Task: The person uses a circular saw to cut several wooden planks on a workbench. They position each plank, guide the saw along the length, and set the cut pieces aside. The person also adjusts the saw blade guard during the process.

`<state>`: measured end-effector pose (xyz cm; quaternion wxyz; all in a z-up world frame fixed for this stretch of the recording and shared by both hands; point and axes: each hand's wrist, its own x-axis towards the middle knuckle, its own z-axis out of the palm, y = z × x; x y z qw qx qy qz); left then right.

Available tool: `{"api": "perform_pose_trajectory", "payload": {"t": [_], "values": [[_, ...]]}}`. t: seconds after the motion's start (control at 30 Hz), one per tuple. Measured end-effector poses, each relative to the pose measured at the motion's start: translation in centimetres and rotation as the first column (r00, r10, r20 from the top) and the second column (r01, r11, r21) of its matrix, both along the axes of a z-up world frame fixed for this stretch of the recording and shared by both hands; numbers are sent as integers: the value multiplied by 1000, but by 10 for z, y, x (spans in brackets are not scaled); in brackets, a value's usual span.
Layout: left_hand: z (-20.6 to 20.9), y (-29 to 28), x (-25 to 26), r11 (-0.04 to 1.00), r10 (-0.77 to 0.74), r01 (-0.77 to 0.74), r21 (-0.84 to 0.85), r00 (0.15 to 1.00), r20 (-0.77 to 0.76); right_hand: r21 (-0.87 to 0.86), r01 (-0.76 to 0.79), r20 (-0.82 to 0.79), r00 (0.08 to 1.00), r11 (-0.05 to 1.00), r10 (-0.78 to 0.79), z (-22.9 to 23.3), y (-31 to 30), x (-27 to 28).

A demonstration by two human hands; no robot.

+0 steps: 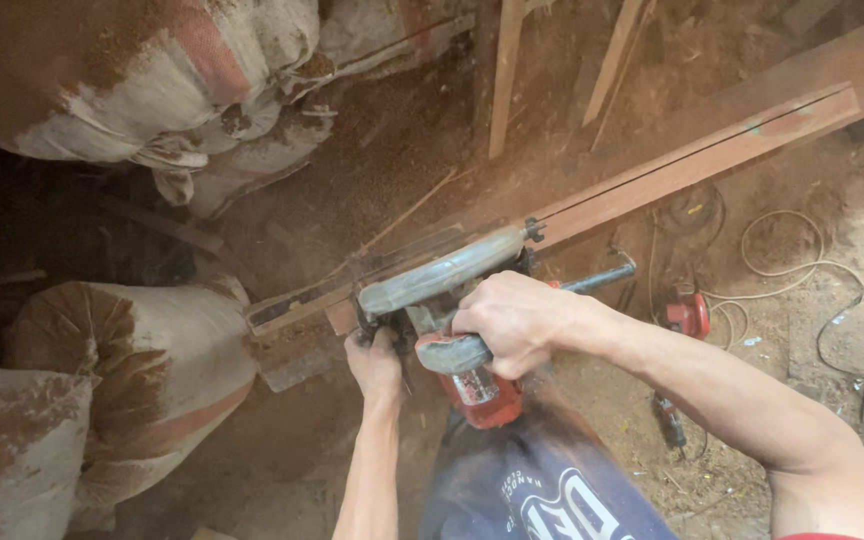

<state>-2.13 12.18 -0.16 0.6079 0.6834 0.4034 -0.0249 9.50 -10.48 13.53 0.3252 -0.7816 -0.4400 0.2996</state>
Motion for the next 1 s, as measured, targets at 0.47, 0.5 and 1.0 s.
{"api": "perform_pose_trajectory", "payload": {"t": [0.47, 0.5, 1.0], "values": [[-33, 26, -17, 994, 111, -111, -11, 992, -60, 14, 3, -18, 1000, 1000, -3, 7, 22, -2], [-33, 28, -18, 994, 113, -113, 4, 991, -64, -1, 6, -26, 1000, 1000, -6, 8, 24, -2], [-29, 50, -24, 976, 185, -184, -120, 983, -5, -17, -10, -8, 1000, 1000, 10, 13, 47, -7]]}}
